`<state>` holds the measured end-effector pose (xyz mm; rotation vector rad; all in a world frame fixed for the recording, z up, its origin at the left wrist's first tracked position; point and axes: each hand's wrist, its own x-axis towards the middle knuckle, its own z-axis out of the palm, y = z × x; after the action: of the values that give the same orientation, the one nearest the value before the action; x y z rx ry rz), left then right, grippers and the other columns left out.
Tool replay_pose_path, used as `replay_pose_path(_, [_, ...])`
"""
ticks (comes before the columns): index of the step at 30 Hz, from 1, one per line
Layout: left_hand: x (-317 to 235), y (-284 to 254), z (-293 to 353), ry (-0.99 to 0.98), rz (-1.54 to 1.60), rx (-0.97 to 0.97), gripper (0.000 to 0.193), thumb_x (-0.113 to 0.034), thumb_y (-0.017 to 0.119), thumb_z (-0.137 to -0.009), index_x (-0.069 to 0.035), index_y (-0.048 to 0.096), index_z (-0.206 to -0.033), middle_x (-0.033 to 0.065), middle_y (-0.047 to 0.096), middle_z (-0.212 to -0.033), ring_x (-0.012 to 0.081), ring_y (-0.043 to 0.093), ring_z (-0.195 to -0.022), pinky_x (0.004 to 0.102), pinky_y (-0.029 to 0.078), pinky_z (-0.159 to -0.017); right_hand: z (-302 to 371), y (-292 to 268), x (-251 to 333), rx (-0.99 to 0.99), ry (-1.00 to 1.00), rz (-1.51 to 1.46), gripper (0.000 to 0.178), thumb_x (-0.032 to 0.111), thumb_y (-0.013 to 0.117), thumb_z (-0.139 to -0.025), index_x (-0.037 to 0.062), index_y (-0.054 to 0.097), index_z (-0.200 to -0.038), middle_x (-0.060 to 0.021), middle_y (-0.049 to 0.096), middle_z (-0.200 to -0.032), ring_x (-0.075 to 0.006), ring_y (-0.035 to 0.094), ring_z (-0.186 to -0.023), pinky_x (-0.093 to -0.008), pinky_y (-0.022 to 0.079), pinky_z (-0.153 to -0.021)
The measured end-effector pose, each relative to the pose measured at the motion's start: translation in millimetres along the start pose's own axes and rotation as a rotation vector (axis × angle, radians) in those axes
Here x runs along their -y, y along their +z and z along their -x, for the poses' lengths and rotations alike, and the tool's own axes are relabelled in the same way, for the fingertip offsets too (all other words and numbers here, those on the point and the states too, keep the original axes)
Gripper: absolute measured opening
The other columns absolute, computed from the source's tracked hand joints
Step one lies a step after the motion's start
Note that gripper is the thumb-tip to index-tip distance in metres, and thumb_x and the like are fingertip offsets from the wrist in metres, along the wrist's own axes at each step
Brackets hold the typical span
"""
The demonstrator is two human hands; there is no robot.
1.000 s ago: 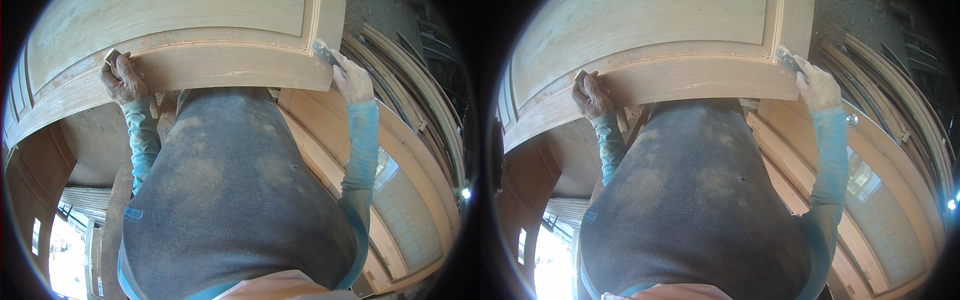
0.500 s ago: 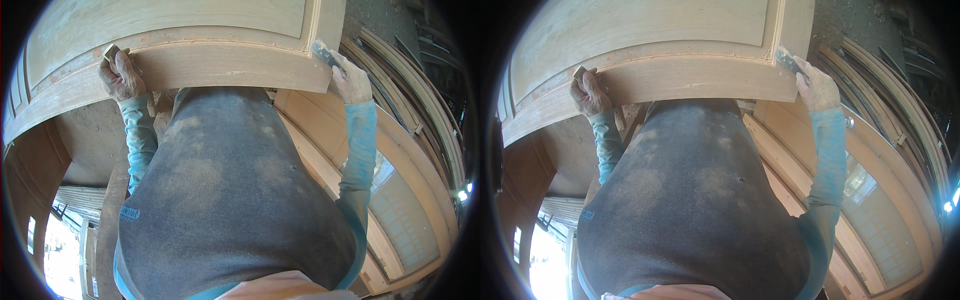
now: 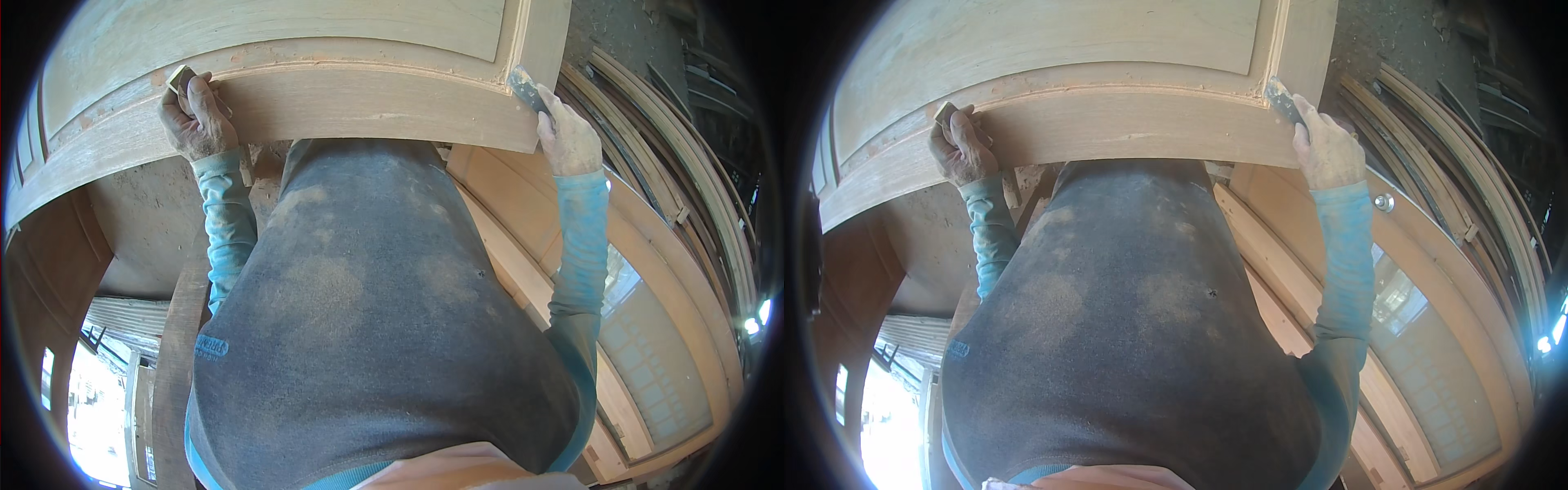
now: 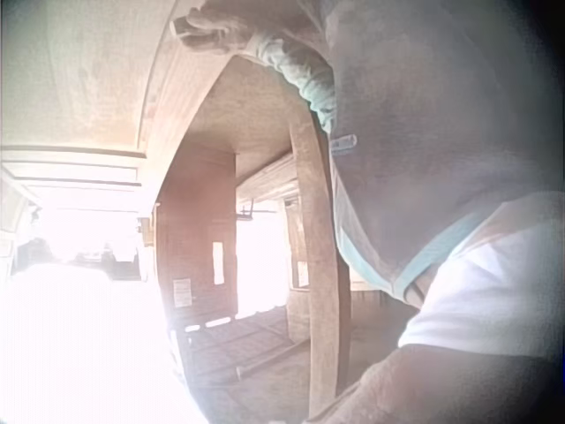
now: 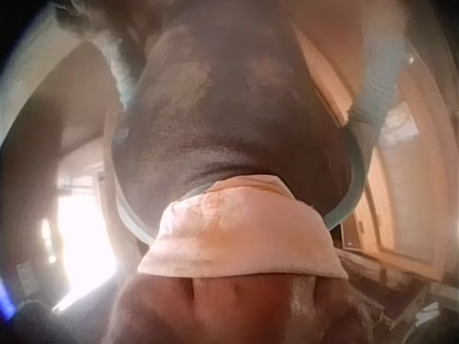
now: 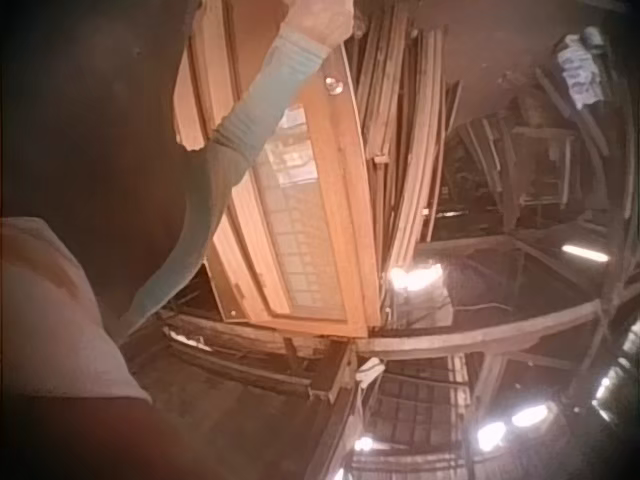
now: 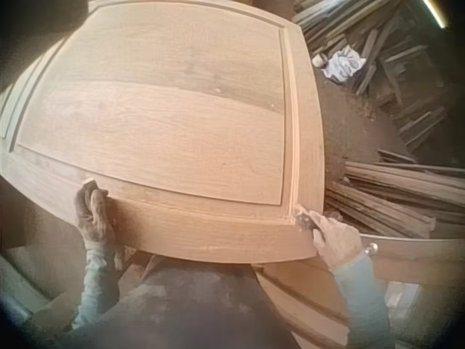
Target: The person sands the surface and edges of a wooden door using a power sander and a hand-sanding block, then applies a substance to the corner joints with a putty knife.
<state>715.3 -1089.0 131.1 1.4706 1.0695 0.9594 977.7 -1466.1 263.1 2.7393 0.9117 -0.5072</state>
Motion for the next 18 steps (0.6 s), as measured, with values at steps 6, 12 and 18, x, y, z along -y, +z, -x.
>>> replay_pose_path(6, [-4, -1, 1, -0.013, 0.004, 0.011, 0.043, -0.027, 0.071, -0.101, 0.002, 0.052, -0.125, 0.012, 0.074, -0.099, 0.0084, 0.061, -0.068, 0.0216, 0.049, -0.057, 1, -7, 3, 0.113, 0.065, -0.038, 0.047, 0.023, 0.062, -0.096, 0.0203, 0.061, -0.142, -0.0137, 0.074, -0.108, -0.0373, 0.071, -0.097, -0.0502, 0.057, -0.085])
replay_pose_path(12, [-3, -1, 0, -0.034, 0.018, 0.029, 0.042, -0.027, 0.071, -0.101, 0.002, 0.052, -0.125, 0.0117, 0.074, -0.099, 0.0074, 0.059, -0.065, 0.0215, 0.048, -0.056, -1, 3, -21, 0.021, -0.064, -0.553, 0.044, 0.013, 0.064, -0.094, 0.0132, 0.065, -0.137, -0.0187, 0.072, -0.113, -0.0369, 0.071, -0.098, -0.045, 0.057, -0.087])
replay_pose_path(18, [-1, 1, 1, -0.014, -0.012, 0.004, 0.041, -0.028, 0.068, -0.103, 0.002, 0.052, -0.126, 0.0123, 0.074, -0.099, 0.0076, 0.06, -0.066, 0.0214, 0.049, -0.056, -8, -19, -11, -0.034, -0.158, -0.309, 0.042, 0.01, 0.064, -0.094, 0.0155, 0.067, -0.135, -0.0141, 0.071, -0.109, -0.0351, 0.071, -0.094, -0.0412, 0.059, -0.084])
